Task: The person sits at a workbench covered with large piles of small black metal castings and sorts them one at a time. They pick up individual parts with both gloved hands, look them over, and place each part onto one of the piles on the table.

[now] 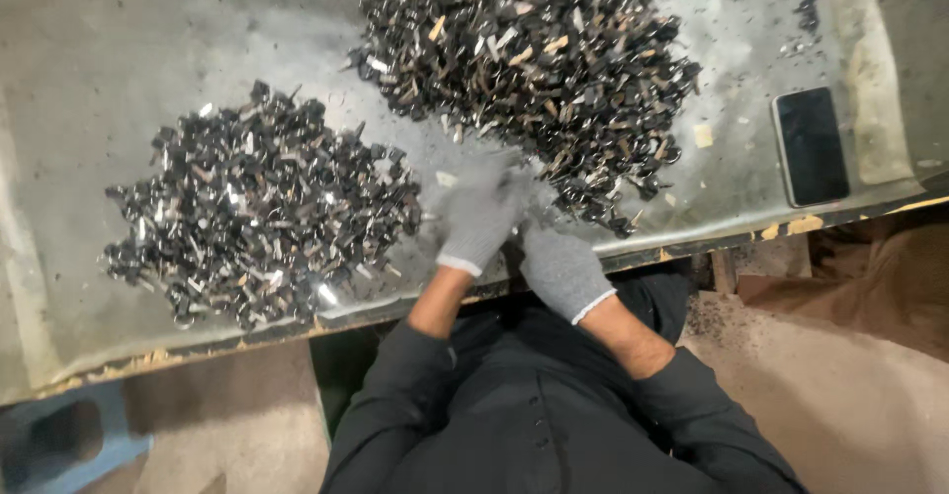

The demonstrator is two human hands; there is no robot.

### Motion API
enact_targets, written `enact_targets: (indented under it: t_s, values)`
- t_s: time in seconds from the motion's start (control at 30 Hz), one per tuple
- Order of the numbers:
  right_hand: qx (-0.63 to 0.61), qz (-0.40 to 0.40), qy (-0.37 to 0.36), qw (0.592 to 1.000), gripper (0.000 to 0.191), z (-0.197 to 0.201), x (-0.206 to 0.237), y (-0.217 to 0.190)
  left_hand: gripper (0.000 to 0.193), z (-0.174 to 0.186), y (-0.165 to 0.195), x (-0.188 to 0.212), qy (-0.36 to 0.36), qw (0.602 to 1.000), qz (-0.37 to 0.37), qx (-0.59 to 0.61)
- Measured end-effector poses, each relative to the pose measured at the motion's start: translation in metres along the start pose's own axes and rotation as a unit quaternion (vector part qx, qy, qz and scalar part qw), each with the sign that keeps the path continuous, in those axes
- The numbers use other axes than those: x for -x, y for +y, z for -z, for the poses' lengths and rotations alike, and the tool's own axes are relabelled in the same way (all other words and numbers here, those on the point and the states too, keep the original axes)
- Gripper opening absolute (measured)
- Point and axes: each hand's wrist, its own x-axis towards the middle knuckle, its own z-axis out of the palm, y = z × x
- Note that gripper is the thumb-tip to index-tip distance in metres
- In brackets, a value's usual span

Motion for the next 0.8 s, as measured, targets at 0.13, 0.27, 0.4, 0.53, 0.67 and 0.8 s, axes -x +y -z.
enact_targets:
  t_s: [0.13,0.27,0.4,0.53,0.67,0.8]
  values:
    - [-0.064,0.026,0.021,0.997,0.025,-0.001,0.004,0.010,0.029,-0.029,0.013,-0.039,0.031,0.991,-0.129,-0.005]
    - [-0.078,0.017,0.012,0.997,0.028,-0.002,0.014,0.021,0.034,-0.005,0.024,-0.018,-0.004,0.995,-0.095,-0.018]
    - [-0.010,0.024,-0.105,0.994,0.026,-0.003,0.004,0.025,0.042,0.010,0.045,0.020,-0.106,0.986,-0.107,-0.077]
    - [-0.046,-0.037,0.058,0.997,0.019,0.004,-0.001,0.025,0.038,0.016,0.039,0.031,-0.079,0.987,-0.081,-0.110]
    - [-0.062,0.037,0.137,0.988,0.031,0.013,0.005,0.020,0.041,0.012,0.010,0.035,-0.006,0.993,-0.091,-0.080]
    - [-0.081,-0.002,0.085,0.993,0.026,0.011,0.002,0.010,0.026,0.001,-0.010,0.042,0.038,0.980,-0.173,-0.090]
